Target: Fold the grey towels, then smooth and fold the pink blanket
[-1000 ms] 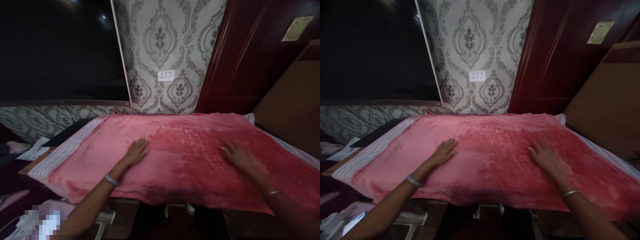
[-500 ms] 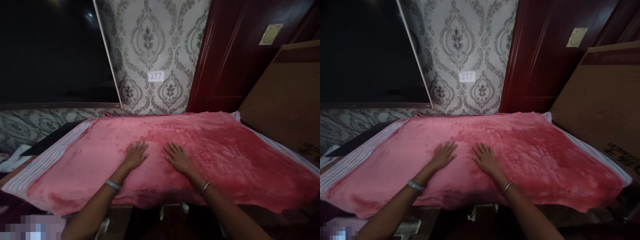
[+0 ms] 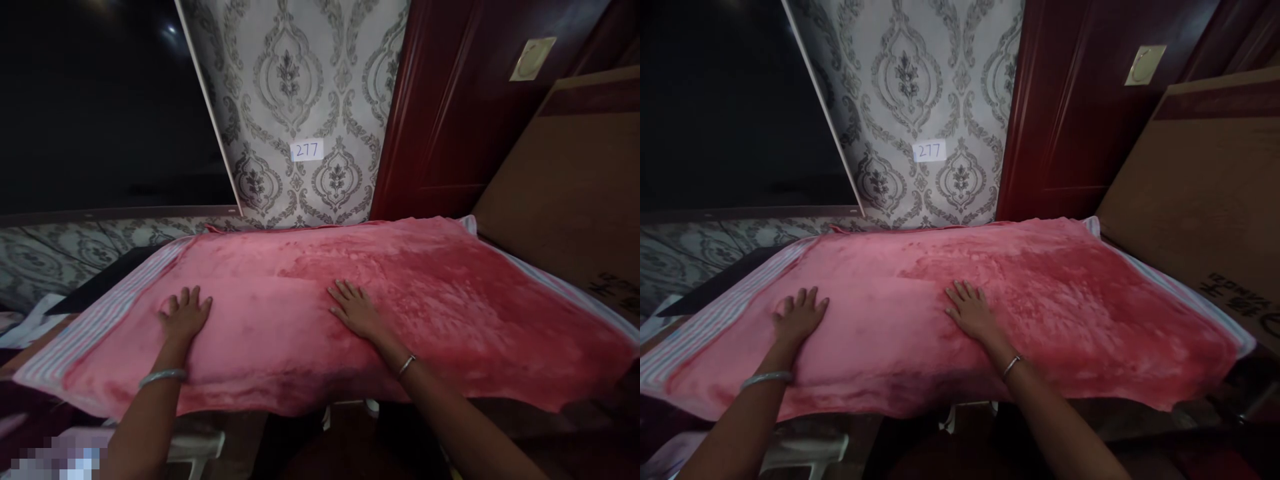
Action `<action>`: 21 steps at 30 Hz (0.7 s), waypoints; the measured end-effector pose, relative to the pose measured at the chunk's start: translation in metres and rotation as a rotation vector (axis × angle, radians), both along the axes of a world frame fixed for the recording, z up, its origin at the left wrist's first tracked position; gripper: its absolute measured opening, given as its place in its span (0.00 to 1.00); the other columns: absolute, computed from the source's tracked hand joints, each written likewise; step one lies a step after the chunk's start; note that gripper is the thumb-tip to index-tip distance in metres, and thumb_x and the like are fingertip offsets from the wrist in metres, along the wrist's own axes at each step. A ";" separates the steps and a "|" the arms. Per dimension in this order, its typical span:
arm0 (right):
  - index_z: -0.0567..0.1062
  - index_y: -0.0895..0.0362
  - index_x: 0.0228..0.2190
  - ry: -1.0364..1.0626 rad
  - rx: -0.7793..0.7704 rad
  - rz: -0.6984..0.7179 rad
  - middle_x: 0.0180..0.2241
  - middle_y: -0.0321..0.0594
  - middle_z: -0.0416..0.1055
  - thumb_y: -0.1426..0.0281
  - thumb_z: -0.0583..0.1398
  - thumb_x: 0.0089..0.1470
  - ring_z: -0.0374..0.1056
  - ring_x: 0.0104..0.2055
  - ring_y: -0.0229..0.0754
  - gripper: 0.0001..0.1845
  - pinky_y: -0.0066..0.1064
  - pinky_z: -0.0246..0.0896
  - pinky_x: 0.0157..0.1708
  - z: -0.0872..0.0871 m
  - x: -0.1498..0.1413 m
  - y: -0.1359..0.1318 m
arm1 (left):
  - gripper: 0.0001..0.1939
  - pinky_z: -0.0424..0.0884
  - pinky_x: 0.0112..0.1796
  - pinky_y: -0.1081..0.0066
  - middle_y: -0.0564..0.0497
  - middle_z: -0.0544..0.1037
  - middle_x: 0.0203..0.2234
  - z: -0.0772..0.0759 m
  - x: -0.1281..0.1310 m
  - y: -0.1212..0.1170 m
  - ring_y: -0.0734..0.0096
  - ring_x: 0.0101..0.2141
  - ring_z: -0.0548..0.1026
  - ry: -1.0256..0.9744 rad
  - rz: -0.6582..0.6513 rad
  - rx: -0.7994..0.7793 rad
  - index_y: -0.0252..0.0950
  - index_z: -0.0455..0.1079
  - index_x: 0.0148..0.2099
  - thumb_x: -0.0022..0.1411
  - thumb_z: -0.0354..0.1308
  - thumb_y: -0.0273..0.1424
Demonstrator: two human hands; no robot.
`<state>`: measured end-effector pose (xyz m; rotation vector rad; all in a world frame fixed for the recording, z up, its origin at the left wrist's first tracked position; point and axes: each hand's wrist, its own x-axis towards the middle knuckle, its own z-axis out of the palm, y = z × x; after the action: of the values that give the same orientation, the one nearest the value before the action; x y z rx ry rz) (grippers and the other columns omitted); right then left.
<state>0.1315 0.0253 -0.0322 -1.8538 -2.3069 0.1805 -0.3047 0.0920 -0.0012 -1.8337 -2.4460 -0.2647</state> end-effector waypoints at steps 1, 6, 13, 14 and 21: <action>0.53 0.50 0.70 -0.001 -0.002 0.000 0.72 0.41 0.39 0.53 0.43 0.69 0.34 0.74 0.52 0.33 0.56 0.33 0.69 0.001 0.000 0.000 | 0.36 0.50 0.61 0.32 0.40 0.51 0.72 0.000 0.001 0.000 0.38 0.68 0.49 -0.001 -0.003 0.005 0.37 0.50 0.73 0.69 0.34 0.47; 0.52 0.49 0.70 -0.001 -0.030 -0.003 0.72 0.40 0.38 0.53 0.44 0.69 0.33 0.74 0.51 0.33 0.55 0.33 0.69 0.004 0.002 0.000 | 0.36 0.50 0.61 0.33 0.39 0.51 0.72 0.002 0.003 0.000 0.38 0.69 0.49 -0.013 -0.008 -0.004 0.35 0.51 0.73 0.69 0.34 0.47; 0.54 0.54 0.70 0.067 -0.046 0.033 0.72 0.48 0.40 0.55 0.48 0.69 0.34 0.73 0.55 0.33 0.57 0.32 0.69 0.025 -0.035 -0.003 | 0.37 0.49 0.61 0.32 0.40 0.50 0.72 0.001 -0.001 0.002 0.37 0.69 0.48 -0.034 -0.011 0.005 0.36 0.50 0.73 0.69 0.34 0.48; 0.54 0.54 0.70 0.097 -0.035 0.096 0.72 0.48 0.41 0.55 0.49 0.68 0.34 0.73 0.54 0.34 0.57 0.32 0.69 0.026 -0.045 -0.004 | 0.37 0.49 0.61 0.31 0.40 0.50 0.72 0.001 -0.001 0.002 0.37 0.68 0.48 -0.035 -0.012 0.001 0.35 0.50 0.73 0.69 0.34 0.48; 0.56 0.51 0.69 0.161 -0.066 0.315 0.71 0.42 0.44 0.51 0.49 0.68 0.37 0.73 0.51 0.34 0.55 0.32 0.70 0.015 -0.079 -0.004 | 0.37 0.50 0.60 0.30 0.37 0.52 0.71 0.004 0.000 0.002 0.34 0.68 0.50 -0.051 -0.024 0.009 0.34 0.51 0.73 0.69 0.37 0.46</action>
<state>0.0520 0.0213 -0.0168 -1.4313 -2.4882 0.4348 -0.3052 0.0937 0.0025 -1.8774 -2.4527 -0.3274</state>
